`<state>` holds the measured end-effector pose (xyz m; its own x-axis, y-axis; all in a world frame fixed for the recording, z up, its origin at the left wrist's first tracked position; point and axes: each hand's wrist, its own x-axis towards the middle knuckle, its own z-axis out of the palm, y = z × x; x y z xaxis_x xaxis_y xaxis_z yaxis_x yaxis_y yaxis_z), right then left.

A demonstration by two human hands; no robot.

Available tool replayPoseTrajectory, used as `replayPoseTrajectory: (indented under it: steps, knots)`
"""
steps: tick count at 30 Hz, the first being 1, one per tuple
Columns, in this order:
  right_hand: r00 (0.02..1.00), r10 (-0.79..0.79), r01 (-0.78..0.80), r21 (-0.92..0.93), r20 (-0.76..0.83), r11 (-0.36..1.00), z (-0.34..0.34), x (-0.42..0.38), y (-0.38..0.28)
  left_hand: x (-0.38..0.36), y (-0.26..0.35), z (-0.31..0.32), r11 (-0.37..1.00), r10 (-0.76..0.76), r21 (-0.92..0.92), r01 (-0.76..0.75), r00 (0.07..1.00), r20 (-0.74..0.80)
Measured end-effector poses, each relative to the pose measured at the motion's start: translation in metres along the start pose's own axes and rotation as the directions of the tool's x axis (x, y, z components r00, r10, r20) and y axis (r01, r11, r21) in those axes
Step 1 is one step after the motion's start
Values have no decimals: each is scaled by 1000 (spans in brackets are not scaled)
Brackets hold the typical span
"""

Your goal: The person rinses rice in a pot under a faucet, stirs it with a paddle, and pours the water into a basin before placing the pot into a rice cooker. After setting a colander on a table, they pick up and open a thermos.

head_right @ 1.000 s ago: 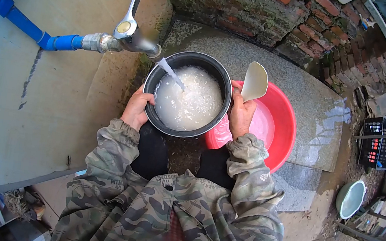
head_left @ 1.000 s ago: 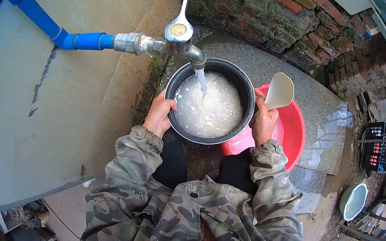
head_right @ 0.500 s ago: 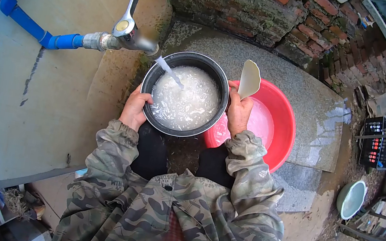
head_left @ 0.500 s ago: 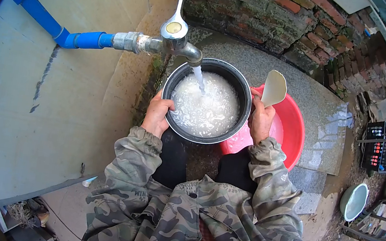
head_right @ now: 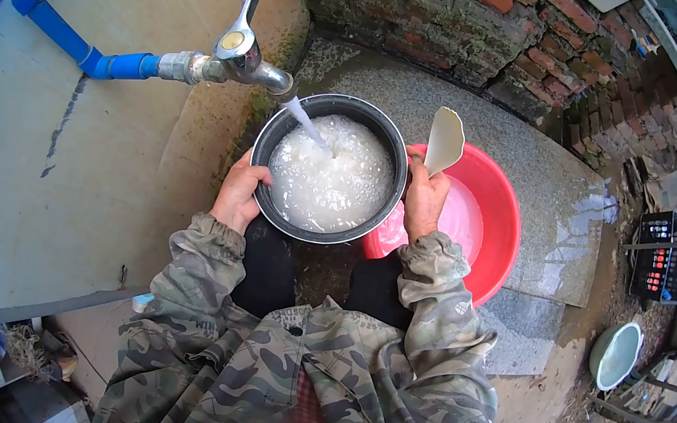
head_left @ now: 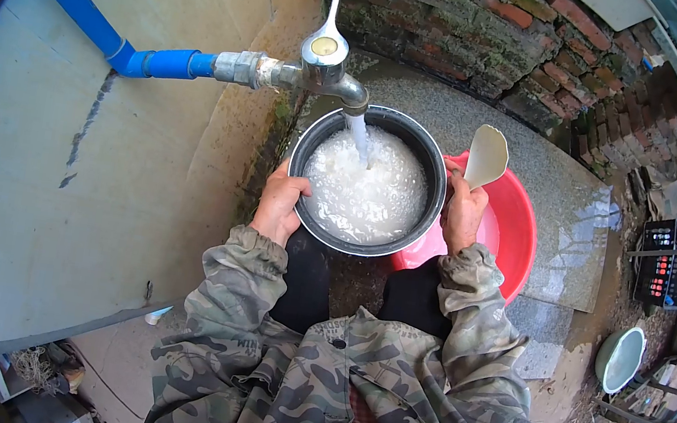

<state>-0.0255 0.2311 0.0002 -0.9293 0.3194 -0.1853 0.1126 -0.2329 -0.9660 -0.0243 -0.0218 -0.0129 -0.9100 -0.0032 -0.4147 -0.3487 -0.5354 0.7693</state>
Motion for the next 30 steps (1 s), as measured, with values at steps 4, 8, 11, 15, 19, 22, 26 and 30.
replayPoseTrajectory:
  steps: [4, 8, 11, 15, 19, 22, 26, 30]
  knots:
    - [998, -30, 29, -9, -48, 1000, -3, -12, -7, -14, 5, 7, 999, 18, 51, -18, 1000, -3]
    - [999, 33, -34, -76, -15, 996, -10, -40, -32, -31, 9, 10, 991, 67, 112, -71, 997, 37]
    - [999, 35, -34, -131, 4, 991, -17, -55, -48, -39, 12, 3, 960, 99, 247, -131, 986, 135]
    - [998, 58, -49, -263, 30, 963, -26, -64, -53, -51, 20, 6, 932, 85, 333, -146, 978, 189]
    - [965, -44, 208, -654, 258, 727, -31, -39, -78, -51, 16, 3, 923, 145, 328, -199, 973, 182]
    - [862, -342, 484, -405, 375, 776, 18, -13, -128, -52, 19, 4, 929, 121, 328, -171, 978, 168]
    - [220, -745, 963, -19, 630, 268, 129, 0, -183, -46, 15, 0, 928, 94, 345, -141, 984, 151]
    - [86, -527, 993, -114, 845, -20, 156, 3, -190, -45, 13, 4, 913, 124, 373, -163, 984, 126]
